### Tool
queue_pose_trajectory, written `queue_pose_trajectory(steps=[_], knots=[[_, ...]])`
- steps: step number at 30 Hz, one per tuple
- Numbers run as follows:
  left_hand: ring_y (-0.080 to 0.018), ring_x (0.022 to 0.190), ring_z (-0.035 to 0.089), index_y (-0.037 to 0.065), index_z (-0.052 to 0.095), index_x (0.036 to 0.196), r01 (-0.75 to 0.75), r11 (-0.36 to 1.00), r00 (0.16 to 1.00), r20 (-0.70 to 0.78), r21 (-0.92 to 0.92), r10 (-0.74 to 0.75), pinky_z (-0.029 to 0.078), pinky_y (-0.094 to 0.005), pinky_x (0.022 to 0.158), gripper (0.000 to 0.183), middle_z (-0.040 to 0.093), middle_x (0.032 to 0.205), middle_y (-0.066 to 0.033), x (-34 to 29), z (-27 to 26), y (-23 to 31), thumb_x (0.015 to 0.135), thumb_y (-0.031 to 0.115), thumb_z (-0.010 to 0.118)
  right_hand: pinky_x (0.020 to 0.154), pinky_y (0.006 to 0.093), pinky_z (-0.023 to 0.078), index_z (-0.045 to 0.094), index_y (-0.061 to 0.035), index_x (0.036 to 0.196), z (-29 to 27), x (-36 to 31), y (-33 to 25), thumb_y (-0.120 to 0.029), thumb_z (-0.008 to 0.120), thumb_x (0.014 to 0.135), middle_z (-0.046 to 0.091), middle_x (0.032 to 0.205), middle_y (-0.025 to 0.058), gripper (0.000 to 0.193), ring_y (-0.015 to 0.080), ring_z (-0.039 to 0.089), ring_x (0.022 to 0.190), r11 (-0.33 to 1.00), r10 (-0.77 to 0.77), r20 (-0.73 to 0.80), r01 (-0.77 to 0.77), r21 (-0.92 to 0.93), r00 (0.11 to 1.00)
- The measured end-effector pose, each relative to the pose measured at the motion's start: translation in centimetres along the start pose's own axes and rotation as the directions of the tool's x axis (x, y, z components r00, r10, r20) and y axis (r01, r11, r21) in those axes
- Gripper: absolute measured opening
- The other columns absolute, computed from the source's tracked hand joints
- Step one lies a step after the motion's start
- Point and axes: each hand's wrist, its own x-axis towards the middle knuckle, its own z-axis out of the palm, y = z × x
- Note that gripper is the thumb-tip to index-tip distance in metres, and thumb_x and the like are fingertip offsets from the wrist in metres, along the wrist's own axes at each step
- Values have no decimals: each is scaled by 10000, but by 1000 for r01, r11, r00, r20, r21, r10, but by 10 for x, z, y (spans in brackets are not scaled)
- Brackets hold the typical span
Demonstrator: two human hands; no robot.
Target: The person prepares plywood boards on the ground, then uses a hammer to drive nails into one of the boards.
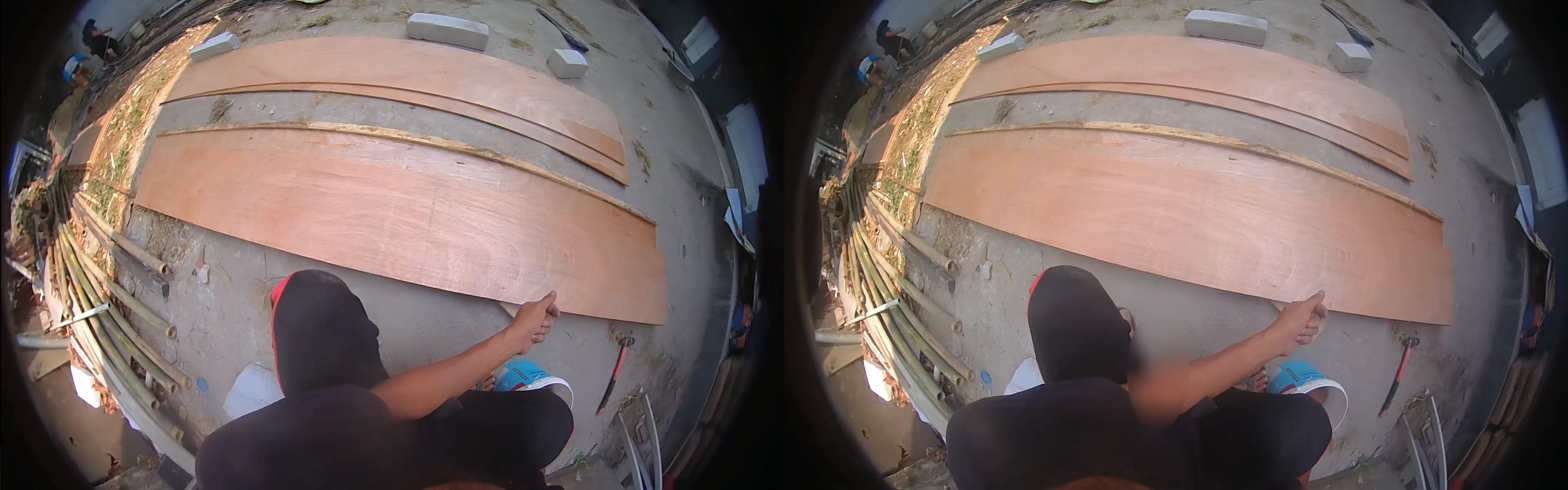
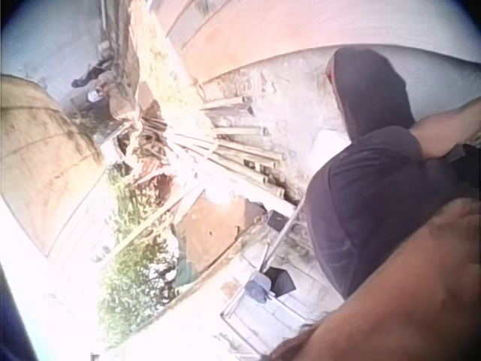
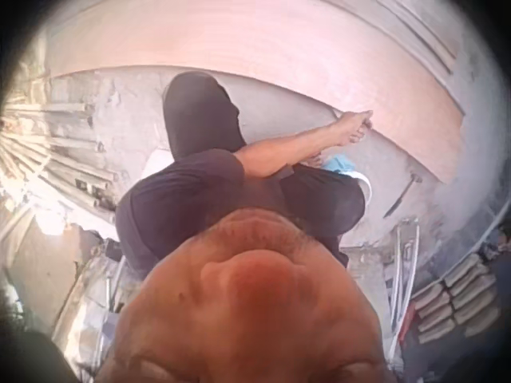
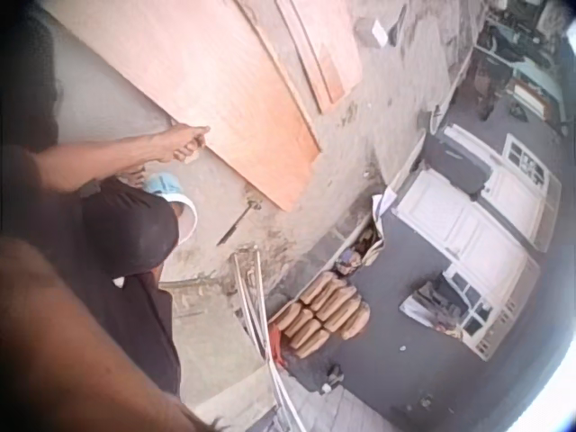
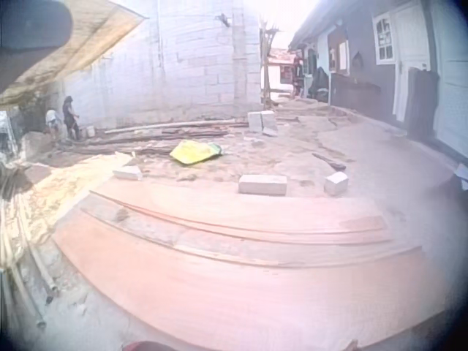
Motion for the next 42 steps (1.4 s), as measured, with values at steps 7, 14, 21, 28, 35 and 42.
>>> queue_pose_trajectory(steps=[7,14,21,28,35,42], knots=[[-45,441,238,128,555,888,6,999,1000,-18,-54,-7,170,-247,391,473,300,590,93,13,-4,-12,1021,582,527,827,412,584,730,-29,1094,-73,-13,-24,-241,675,956,754,1041,174,259,306,729,943,996,-91,-38,91,24,995],[-47,457,239,158,555,853,25,1000,999,-32,-2,-25,170,-249,411,475,334,622,93,17,0,-14,1008,606,527,804,400,582,718,-21,1107,-138,-50,-68,-221,680,959,756,1015,168,252,287,731,905,974,-164,-82,175,141,983],[-50,467,249,147,555,871,1,999,998,-59,-54,-5,167,-255,417,473,328,623,88,30,-16,-15,1007,599,535,781,388,581,707,-12,1121,-185,-85,-96,-200,686,962,759,989,163,247,268,733,868,930,-214,-98,234,285,972],[-162,802,656,87,599,989,108,991,994,6,-80,-108,555,-322,745,407,635,860,-23,47,-2,-75,1041,488,548,757,376,579,695,-4,1134,-213,-91,-114,-180,691,965,761,962,157,244,249,735,830,832,-314,-118,333,443,942],[-155,708,624,93,617,1017,149,989,984,103,-1,-148,534,-301,646,422,631,840,-23,35,32,-87,1064,489,481,720,356,577,694,11,1087,-229,-65,-124,-178,698,966,749,915,167,224,227,723,778,703,-520,-264,583,407,812],[-63,493,312,137,547,882,45,987,993,-113,156,-27,231,-263,429,420,383,634,73,42,-16,-41,1076,500,460,752,471,565,719,20,1149,-197,85,35,-377,624,978,740,964,255,443,393,721,800,903,-220,-416,346,256,882]])
